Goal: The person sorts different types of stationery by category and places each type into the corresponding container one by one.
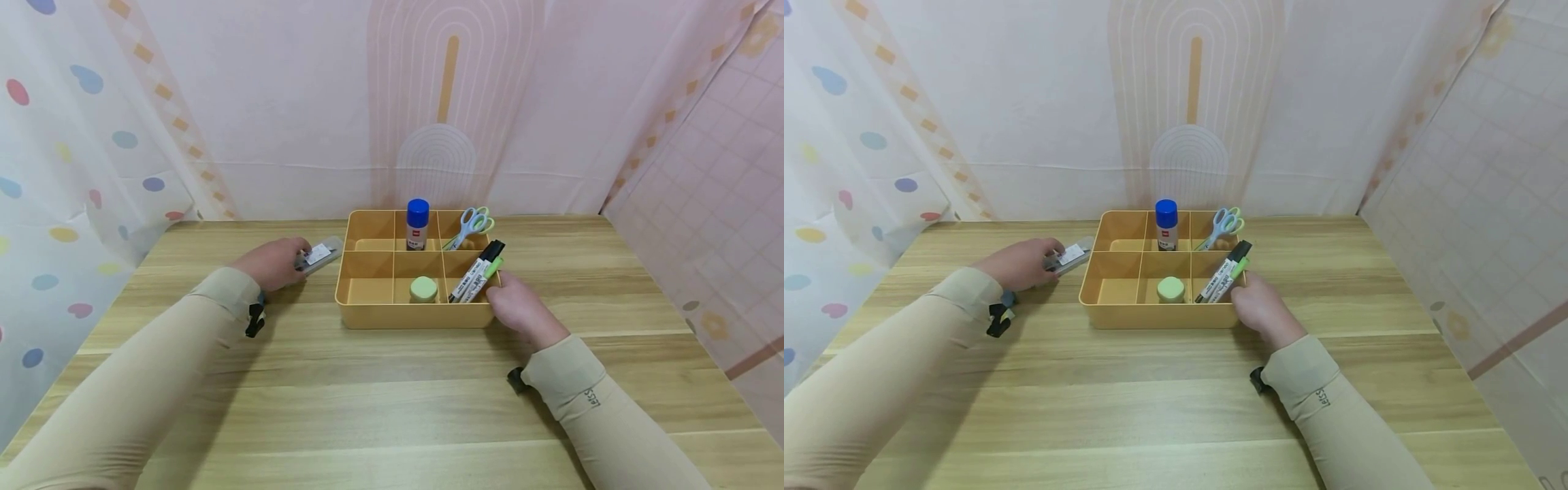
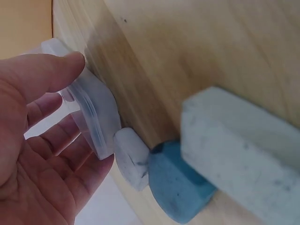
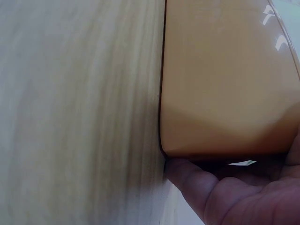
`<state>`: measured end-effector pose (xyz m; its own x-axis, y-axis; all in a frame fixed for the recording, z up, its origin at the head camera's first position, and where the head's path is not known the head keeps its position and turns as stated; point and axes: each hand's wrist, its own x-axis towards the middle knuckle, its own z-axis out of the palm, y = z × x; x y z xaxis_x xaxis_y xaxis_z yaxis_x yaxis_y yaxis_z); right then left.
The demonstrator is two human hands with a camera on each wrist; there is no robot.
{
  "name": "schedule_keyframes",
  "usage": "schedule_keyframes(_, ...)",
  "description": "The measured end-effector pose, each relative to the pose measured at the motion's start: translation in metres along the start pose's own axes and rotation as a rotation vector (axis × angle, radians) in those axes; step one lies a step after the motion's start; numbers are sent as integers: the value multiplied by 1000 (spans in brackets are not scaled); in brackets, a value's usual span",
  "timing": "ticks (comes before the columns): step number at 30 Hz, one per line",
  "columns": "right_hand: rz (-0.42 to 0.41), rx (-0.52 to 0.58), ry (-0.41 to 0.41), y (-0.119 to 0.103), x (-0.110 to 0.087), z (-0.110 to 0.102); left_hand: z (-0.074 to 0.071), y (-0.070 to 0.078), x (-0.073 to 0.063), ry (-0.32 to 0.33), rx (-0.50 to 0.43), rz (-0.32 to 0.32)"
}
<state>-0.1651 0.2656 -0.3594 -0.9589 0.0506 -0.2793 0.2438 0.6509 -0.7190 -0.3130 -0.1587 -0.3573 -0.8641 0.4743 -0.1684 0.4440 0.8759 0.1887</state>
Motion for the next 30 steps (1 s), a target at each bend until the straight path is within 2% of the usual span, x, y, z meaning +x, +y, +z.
schedule_keyframes(9,-7,4,6,1,1,0,1,5,0,1,-11,-37)
schedule_keyframes(30,-20,28,6,1,1,0,2,6,0,7,-6,-45)
